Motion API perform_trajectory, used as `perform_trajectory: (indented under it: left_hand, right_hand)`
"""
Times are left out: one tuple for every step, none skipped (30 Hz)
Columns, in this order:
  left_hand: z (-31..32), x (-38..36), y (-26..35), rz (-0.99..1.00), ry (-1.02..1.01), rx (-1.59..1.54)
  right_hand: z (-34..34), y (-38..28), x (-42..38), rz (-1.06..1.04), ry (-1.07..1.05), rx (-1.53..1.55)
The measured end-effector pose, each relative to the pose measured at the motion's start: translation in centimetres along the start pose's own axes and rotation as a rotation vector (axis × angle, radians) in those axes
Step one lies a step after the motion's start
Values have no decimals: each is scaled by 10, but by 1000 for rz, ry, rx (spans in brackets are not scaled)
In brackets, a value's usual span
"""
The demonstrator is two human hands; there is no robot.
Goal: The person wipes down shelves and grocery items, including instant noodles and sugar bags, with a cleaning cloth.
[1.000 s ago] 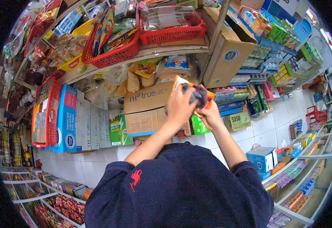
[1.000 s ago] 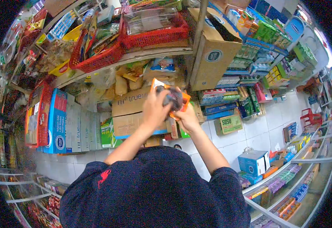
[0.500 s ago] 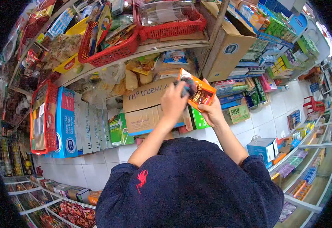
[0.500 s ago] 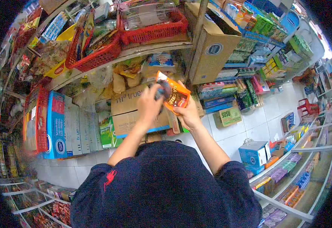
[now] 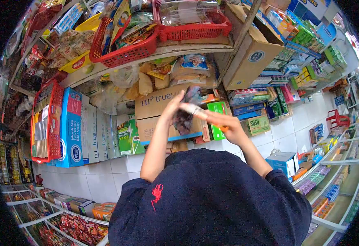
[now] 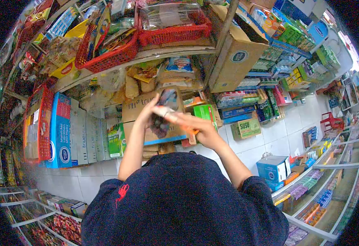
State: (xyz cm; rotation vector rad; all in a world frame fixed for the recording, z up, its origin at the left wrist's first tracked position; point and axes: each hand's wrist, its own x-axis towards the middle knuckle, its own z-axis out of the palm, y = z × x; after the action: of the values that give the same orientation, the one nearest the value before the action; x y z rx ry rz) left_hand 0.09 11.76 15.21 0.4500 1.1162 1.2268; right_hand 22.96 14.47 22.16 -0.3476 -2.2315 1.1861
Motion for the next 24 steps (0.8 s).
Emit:
perform_trajectory:
  left_hand:
    - [-3,-2,0,-74,-89,-89]
    - [0,-7,2,-148,-178,-179]
    - [5,-17,3,-23,-174,-169]
    - [2,-19,-3,-21,-175,-172]
    - [-4,-18,-8,-79,-193,-293]
    - [-7,-19,-13,-138,-211,-415]
    - [-2,-28,-11,-86,-190,-520]
    - [-1,-27,-10,-81,-190,-525]
    - [-1,-25,-8,38,-186,-325]
    - [2,-26,-6,154,-180,-123]
    - [10,-33,1,109,-89,-132]
    - [9,-32,1,111,-88,-136]
    - [8,-30,1,156,-106,-146]
    - [9,-29,2,202,-124,-156]
    - [9,-30,5,207,-123,-160]
    - [12,-36,14,244,-87,-123]
    - [13,-40,18,281,-47,-85]
    - [12,-39,20,287,-42,-87]
    - [10,-36,21,399,15,16]
    - [9,-36,22,509,73,121]
    - [6,-38,24,441,166,190]
    - [7,-41,26,443,169,192]
    - [10,-47,30,554,242,319]
    - [12,-50,32,664,316,445]
  right_hand:
    - [0,-4,6,-106,-60,-151]
    - [-4,-6,11,-101,-64,-149]
    - [-9,-7,17,-202,-102,-330]
    - [-13,-6,22,-308,-139,-513]
    - [-13,-3,23,-303,-68,-578]
    - [-18,-7,26,-285,-42,-617]
    - [-19,-6,26,-266,38,-601]
    - [-18,-5,25,-247,118,-584]
    - [-13,7,22,-143,274,-423]
    - [-6,10,22,-37,425,-259]
    - [8,2,22,151,624,86]
    - [9,8,22,241,663,215]
    - [12,10,23,403,618,767]
    - [14,8,24,555,536,1317]
    - [13,2,23,603,344,1636]
    - [13,1,20,605,337,1633]
    - [13,0,16,631,278,1529]
    - [12,2,15,651,219,1425]
    - [12,9,17,721,239,1186]
    - [12,13,19,719,231,1187]
    - [14,15,21,657,304,1141]
    - [16,13,24,596,377,1093]
    - [15,5,28,561,396,985]
    - [16,0,31,559,392,986]
